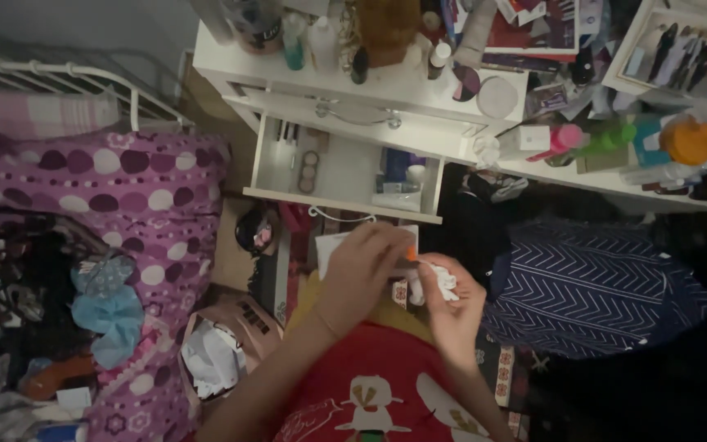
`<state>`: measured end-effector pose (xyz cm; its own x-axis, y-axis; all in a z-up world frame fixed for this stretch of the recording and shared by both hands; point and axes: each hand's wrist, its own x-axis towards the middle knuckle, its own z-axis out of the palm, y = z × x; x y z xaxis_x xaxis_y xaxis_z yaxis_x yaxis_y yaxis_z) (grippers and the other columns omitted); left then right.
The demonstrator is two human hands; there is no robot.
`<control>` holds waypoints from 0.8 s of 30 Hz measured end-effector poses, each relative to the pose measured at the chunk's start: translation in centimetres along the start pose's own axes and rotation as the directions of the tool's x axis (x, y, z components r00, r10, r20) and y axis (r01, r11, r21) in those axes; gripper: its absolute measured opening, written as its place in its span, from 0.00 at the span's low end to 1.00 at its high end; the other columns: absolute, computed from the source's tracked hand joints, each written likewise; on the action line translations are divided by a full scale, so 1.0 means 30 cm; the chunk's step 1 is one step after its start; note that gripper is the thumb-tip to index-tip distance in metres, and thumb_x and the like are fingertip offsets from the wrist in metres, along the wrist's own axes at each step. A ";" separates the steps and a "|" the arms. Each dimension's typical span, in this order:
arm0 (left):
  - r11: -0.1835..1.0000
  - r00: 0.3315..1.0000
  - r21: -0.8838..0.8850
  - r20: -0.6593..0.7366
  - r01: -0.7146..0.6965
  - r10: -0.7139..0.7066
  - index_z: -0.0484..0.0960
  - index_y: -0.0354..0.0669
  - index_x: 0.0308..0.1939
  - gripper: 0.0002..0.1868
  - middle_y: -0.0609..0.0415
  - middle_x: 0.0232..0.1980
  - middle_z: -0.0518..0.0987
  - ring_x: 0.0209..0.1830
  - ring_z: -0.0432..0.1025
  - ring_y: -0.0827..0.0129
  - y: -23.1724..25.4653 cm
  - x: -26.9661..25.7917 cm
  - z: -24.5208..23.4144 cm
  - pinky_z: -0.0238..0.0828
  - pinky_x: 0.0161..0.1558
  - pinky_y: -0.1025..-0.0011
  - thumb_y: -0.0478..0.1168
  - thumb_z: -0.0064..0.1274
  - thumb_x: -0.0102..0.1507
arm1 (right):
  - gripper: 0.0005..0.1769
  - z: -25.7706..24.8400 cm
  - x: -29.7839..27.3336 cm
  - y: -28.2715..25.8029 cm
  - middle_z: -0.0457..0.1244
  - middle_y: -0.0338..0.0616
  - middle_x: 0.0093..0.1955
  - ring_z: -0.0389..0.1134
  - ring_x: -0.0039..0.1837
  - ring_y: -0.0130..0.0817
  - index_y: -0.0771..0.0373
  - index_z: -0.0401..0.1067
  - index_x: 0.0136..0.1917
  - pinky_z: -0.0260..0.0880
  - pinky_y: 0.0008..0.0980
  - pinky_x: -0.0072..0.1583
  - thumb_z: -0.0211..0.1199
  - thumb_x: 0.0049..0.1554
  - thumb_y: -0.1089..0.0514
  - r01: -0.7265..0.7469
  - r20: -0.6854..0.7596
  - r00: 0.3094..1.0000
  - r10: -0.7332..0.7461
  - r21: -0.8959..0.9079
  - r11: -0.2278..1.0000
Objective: Organize and wipe down cosmetics and various product containers inside a dresser drawer.
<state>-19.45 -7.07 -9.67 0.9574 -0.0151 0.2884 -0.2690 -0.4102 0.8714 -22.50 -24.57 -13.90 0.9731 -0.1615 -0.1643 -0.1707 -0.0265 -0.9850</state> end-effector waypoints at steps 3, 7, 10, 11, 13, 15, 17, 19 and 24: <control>0.992 0.992 -0.093 0.101 0.088 -0.078 0.83 0.41 0.51 0.09 0.49 0.50 0.81 0.46 0.78 0.55 0.010 0.013 -0.034 0.77 0.46 0.63 0.34 0.55 0.67 | 0.08 -0.008 0.001 -0.020 0.68 0.35 0.44 0.64 0.44 0.16 0.70 0.78 0.55 0.64 0.17 0.46 0.63 0.63 0.65 0.050 0.056 0.997 -0.051 0.018 0.999; 0.990 0.996 -0.132 0.083 0.054 -0.043 0.83 0.43 0.53 0.11 0.49 0.52 0.79 0.48 0.78 0.59 0.026 0.007 -0.039 0.79 0.46 0.67 0.38 0.57 0.66 | 0.09 -0.013 -0.003 -0.038 0.70 0.36 0.46 0.66 0.46 0.18 0.69 0.78 0.56 0.65 0.19 0.48 0.61 0.64 0.64 0.059 0.082 0.995 -0.060 0.006 0.998; 0.998 0.998 -0.034 0.029 -0.053 0.054 0.81 0.43 0.55 0.16 0.47 0.53 0.77 0.51 0.76 0.56 0.071 0.061 -0.087 0.77 0.49 0.65 0.40 0.57 0.63 | 0.09 -0.025 0.005 -0.028 0.70 0.39 0.49 0.67 0.50 0.21 0.70 0.78 0.55 0.67 0.21 0.51 0.60 0.65 0.64 0.110 0.149 0.983 -0.109 0.005 0.994; 0.988 0.991 0.073 0.015 -0.137 0.136 0.80 0.44 0.55 0.18 0.46 0.53 0.77 0.51 0.74 0.53 0.090 0.082 -0.107 0.74 0.51 0.62 0.42 0.56 0.61 | 0.09 -0.031 0.002 -0.025 0.70 0.42 0.51 0.68 0.52 0.23 0.70 0.77 0.55 0.68 0.23 0.54 0.59 0.66 0.65 0.150 0.191 0.970 -0.148 0.007 0.989; 0.970 0.979 0.162 0.119 -0.181 0.163 0.81 0.47 0.52 0.15 0.49 0.50 0.79 0.51 0.75 0.54 -0.018 0.030 -0.110 0.71 0.54 0.60 0.42 0.57 0.61 | 0.09 -0.036 -0.007 -0.034 0.70 0.44 0.53 0.69 0.54 0.26 0.71 0.76 0.55 0.69 0.25 0.56 0.60 0.65 0.64 0.224 0.227 0.952 -0.207 -0.052 0.973; 0.942 0.958 0.242 0.223 -0.234 0.180 0.83 0.49 0.48 0.12 0.53 0.48 0.81 0.51 0.76 0.54 -0.106 -0.030 -0.102 0.68 0.58 0.58 0.43 0.58 0.61 | 0.09 -0.053 -0.013 -0.009 0.70 0.47 0.55 0.70 0.56 0.28 0.71 0.76 0.55 0.70 0.26 0.58 0.60 0.64 0.64 0.299 0.267 0.928 -0.261 -0.109 0.948; 0.963 0.921 0.171 0.364 -0.208 0.135 0.84 0.50 0.45 0.06 0.59 0.47 0.83 0.51 0.78 0.62 -0.172 -0.099 -0.088 0.70 0.60 0.60 0.39 0.58 0.63 | 0.12 -0.079 -0.022 0.049 0.71 0.48 0.53 0.72 0.55 0.30 0.71 0.77 0.55 0.71 0.29 0.58 0.60 0.63 0.60 0.295 0.234 0.939 -0.252 -0.173 0.940; 0.920 0.911 0.179 0.296 -0.349 0.287 0.84 0.48 0.46 0.08 0.58 0.49 0.83 0.53 0.78 0.62 -0.209 -0.144 -0.074 0.71 0.60 0.60 0.37 0.58 0.63 | 0.16 -0.179 -0.042 0.234 0.71 0.50 0.50 0.71 0.52 0.32 0.72 0.77 0.55 0.71 0.30 0.54 0.59 0.65 0.56 0.068 0.202 0.978 -0.054 -0.060 0.996; 0.703 0.738 0.225 0.236 -0.674 0.632 0.84 0.43 0.49 0.10 0.53 0.55 0.82 0.55 0.77 0.62 -0.293 -0.239 0.003 0.75 0.60 0.61 0.36 0.59 0.63 | 0.26 -0.159 -0.030 0.315 0.70 0.52 0.44 0.70 0.42 0.37 0.74 0.78 0.57 0.69 0.32 0.41 0.58 0.69 0.45 -0.625 0.296 0.778 0.555 0.269 0.733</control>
<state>-23.95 -3.43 -19.43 0.5612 -0.4855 0.6703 -0.8112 -0.4833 0.3291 -25.72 -29.38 -22.81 0.7078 0.1515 -0.6900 -0.6917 0.3470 -0.6334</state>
